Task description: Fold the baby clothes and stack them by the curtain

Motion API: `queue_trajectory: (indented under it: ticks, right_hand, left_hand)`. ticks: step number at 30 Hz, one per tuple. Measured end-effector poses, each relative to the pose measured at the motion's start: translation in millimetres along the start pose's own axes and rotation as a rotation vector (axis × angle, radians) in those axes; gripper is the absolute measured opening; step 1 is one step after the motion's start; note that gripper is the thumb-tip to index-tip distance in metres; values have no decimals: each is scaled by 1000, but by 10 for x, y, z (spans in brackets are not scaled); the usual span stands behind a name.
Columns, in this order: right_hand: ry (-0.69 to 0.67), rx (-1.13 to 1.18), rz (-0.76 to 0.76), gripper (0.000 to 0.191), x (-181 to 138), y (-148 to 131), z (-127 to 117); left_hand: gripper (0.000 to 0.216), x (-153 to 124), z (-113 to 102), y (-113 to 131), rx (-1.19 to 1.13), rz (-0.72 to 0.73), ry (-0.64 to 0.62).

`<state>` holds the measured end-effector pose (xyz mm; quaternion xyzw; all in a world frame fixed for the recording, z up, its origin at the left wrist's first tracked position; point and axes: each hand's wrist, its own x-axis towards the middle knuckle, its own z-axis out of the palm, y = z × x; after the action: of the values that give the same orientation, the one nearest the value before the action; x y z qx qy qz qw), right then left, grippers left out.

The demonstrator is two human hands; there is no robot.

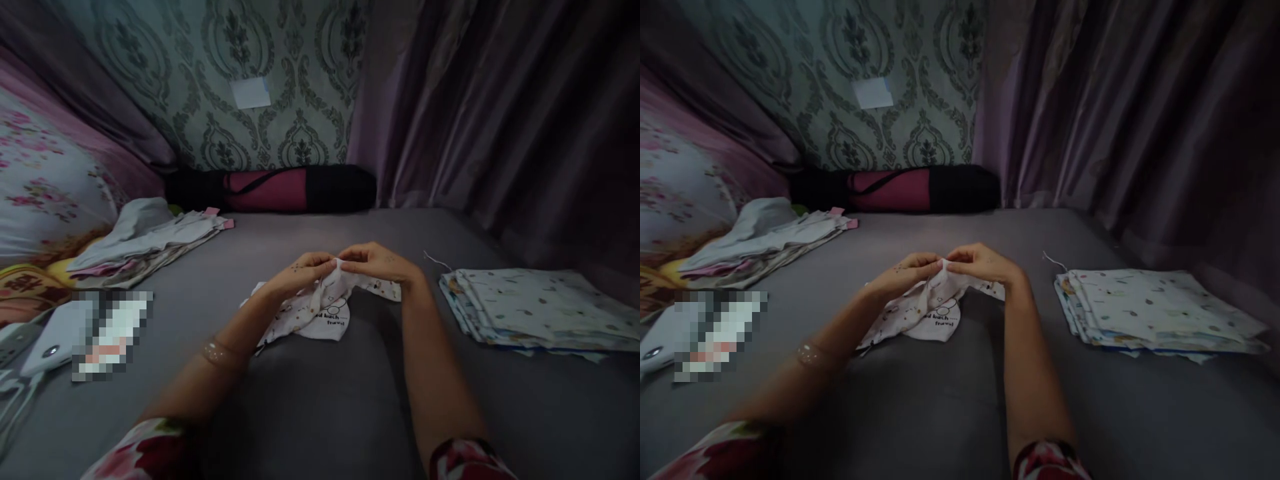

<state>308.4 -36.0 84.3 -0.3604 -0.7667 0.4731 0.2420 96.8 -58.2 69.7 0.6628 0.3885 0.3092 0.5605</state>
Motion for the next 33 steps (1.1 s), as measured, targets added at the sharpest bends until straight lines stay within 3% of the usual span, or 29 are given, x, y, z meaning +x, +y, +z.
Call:
queue_trajectory:
  ticks: [4, 5, 6, 9, 10, 12, 15, 17, 22, 26, 33]
  right_hand:
    - [147, 1, 27, 34, 80, 76, 46]
    - [195, 3, 25, 33, 96, 96, 50]
    - [235, 11, 20, 32, 114, 112, 55]
    - [333, 32, 1, 30, 174, 148, 86]
    - [367, 28, -4, 30, 196, 161, 99]
    - [428, 9, -8, 29, 236, 199, 121]
    - [487, -27, 18, 29, 278, 280, 136]
    - [508, -38, 48, 29, 297, 344, 135]
    - [501, -45, 95, 32, 329, 513, 130]
    - [502, -69, 125, 36, 339, 621, 122]
    - [508, -116, 152, 36, 369, 743, 117]
  left_hand:
    - [26, -236, 61, 119, 310, 161, 312]
    - [26, -336, 92, 137, 361, 187, 337]
    - [26, -443, 123, 139, 399, 189, 298]
    - [25, -728, 166, 7, 557, 136, -33]
    - [24, -789, 150, -82, 644, 137, -62]
    - [25, -848, 61, -296, 802, 152, 31]
    - [38, -817, -157, -577, 897, 138, 250]
    - [42, -769, -303, -669, 884, 109, 310]
    - [47, -656, -534, -629, 703, 32, 288]
    - [37, -530, -640, -556, 543, -55, 296]
    - [32, -335, -717, -665, 664, -4, 261]
